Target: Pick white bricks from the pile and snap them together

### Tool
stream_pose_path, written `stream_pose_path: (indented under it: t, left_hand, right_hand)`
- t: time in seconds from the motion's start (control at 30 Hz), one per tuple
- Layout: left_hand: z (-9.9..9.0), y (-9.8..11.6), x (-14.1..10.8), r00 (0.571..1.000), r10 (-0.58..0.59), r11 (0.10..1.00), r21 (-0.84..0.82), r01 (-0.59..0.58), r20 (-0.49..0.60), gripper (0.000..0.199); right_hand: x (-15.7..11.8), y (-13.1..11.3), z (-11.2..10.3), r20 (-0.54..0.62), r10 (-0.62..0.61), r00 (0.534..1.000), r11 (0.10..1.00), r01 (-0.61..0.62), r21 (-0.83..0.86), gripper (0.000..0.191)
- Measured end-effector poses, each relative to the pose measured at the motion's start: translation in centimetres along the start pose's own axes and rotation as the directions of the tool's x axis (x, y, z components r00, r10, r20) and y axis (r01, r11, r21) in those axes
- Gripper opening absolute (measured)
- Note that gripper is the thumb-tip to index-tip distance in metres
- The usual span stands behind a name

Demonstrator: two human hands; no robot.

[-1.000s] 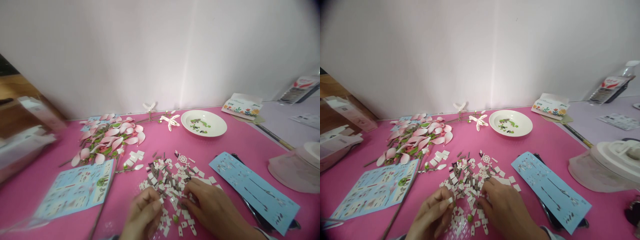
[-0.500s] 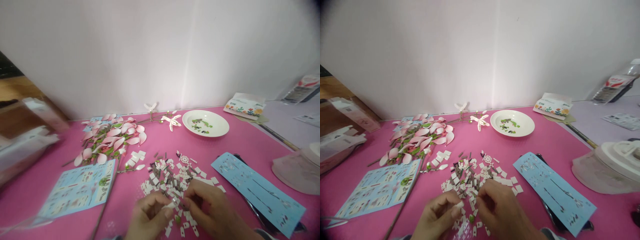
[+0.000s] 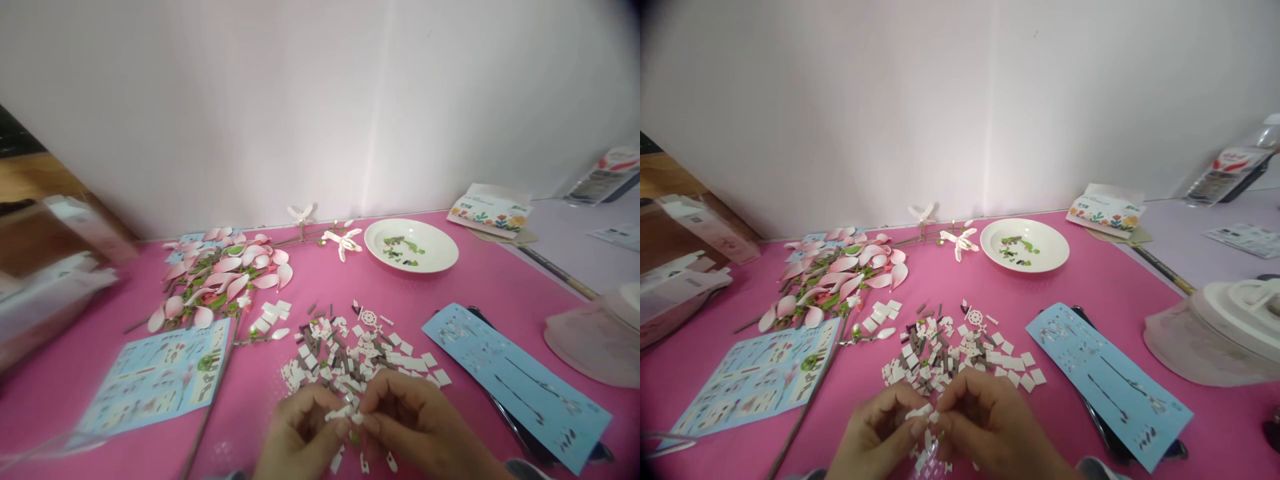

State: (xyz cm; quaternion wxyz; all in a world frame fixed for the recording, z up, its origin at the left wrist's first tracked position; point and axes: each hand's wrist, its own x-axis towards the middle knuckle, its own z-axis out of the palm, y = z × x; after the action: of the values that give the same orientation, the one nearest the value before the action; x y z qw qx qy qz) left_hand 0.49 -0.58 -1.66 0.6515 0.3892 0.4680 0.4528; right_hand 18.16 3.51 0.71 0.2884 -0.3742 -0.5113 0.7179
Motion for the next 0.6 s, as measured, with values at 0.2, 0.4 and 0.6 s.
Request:
stream_pose_path:
  t: [0.2, 0.4, 0.6]
  left_hand:
    - [-0.2, -0.2, -0.1, 0.999, 0.052, 0.996, 0.072, -0.052, 0.01, 0.024]
    - [-0.3, -0.4, -0.2, 0.998, 0.042, 0.996, 0.072, -0.045, 0.051, 0.026]
    - [-0.4, -0.3, -0.2, 0.994, 0.091, 0.982, 0.161, -0.098, 0.053, 0.026]
  right_hand:
    - [-0.2, -0.8, -0.1, -0.052, -0.082, 0.995, 0.981, 0.071, -0.181, 0.024]
    - [-0.1, -0.3, -0.4, -0.062, -0.194, 0.979, 0.916, 0.159, -0.369, 0.018]
    - [-0.1, 0.2, -0.3, -0.033, -0.22, 0.975, 0.885, 0.186, -0.427, 0.019]
